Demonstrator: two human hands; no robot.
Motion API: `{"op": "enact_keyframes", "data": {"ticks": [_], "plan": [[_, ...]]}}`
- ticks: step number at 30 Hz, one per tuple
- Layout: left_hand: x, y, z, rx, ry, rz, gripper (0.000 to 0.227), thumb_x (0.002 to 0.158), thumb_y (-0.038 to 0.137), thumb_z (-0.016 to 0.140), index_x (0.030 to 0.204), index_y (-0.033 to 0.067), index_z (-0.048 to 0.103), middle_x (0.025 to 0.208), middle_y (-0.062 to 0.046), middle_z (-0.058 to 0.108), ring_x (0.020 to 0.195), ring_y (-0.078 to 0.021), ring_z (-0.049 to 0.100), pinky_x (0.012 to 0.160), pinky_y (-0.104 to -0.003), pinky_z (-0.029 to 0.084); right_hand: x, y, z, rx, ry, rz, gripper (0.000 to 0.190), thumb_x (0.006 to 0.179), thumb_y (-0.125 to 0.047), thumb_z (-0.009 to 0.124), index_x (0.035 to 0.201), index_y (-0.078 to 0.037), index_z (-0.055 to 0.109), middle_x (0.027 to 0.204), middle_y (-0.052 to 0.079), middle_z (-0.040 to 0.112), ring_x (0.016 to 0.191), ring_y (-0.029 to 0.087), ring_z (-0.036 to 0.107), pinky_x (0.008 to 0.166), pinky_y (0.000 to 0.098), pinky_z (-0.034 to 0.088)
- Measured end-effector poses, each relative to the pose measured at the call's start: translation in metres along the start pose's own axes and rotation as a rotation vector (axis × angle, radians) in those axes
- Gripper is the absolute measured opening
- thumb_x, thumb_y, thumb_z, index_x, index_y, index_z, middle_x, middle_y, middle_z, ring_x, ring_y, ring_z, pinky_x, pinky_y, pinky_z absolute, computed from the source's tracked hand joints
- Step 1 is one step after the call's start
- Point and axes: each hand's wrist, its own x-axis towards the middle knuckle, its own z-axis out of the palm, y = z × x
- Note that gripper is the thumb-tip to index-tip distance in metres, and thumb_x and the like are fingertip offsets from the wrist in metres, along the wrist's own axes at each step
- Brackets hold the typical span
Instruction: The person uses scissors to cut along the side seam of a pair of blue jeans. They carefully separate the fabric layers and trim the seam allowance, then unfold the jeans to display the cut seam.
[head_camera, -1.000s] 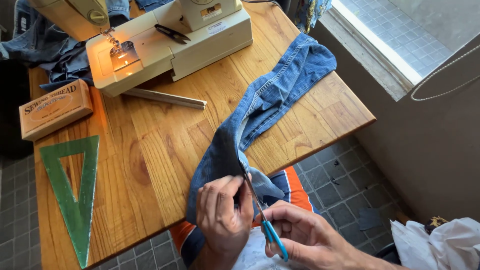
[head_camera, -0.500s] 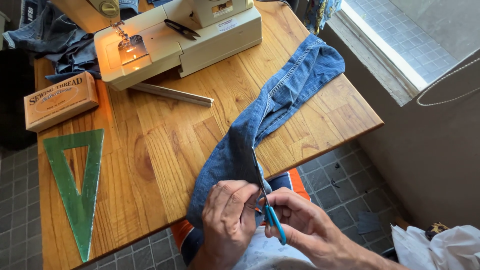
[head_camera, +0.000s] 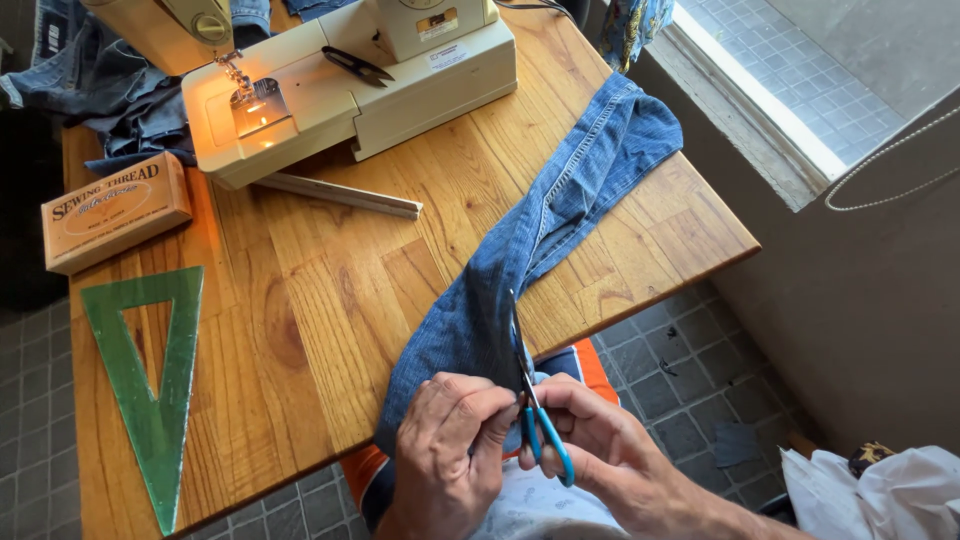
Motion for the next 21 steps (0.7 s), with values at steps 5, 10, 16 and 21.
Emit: {"op": "enact_keyframes", "data": {"ticks": [5,10,16,21], "plan": [[-0.001,-0.001,-0.002,-0.025,-0.019,-0.007,0.013,0.115,0.018,0.068,0.108,0.0093,0.076,0.103,-0.006,0.077,0.09,-0.0254,0.073,0.087,-0.04,0.057,0.0,0.0,0.0,0.016,-0.019,-0.057,0.053,0.115,-0.024,0.079,0.153,0.009,0.059,0.132,0.014,0.063,0.108,0.022,0.072,0.102,0.0409,0.062],[0.0,-0.003,-0.004,-0.083,-0.107,-0.004,0.014,0.116,0.018,0.065,0.108,0.0096,0.073,0.103,-0.007,0.076,0.09,-0.0259,0.071,0.087,-0.041,0.057,0.0,0.0,-0.004,0.012,0.016,-0.014,0.057,0.113,-0.03,0.081,0.151,0.006,0.061,0.136,0.014,0.062,0.111,0.022,0.074,0.101,0.0385,0.064],[0.003,-0.009,-0.006,-0.128,-0.18,-0.023,0.017,0.117,0.022,0.063,0.108,0.0107,0.072,0.103,-0.008,0.077,0.091,-0.0277,0.071,0.088,-0.042,0.056,0.0,0.0,-0.002,0.029,0.028,-0.015,0.051,0.113,-0.02,0.08,0.152,0.007,0.061,0.137,0.014,0.059,0.116,0.021,0.069,0.103,0.0371,0.066],[0.006,-0.029,-0.025,-0.171,0.008,-0.416,0.015,0.118,0.02,0.059,0.115,0.0081,0.069,0.116,-0.009,0.079,0.108,-0.0224,0.079,0.102,-0.034,0.061,0.0,-0.033,-0.011,-0.075,-0.075,0.142,0.046,0.107,-0.021,0.086,0.143,0.001,0.068,0.128,0.01,0.07,0.109,0.019,0.076,0.104,0.0387,0.065]]}}
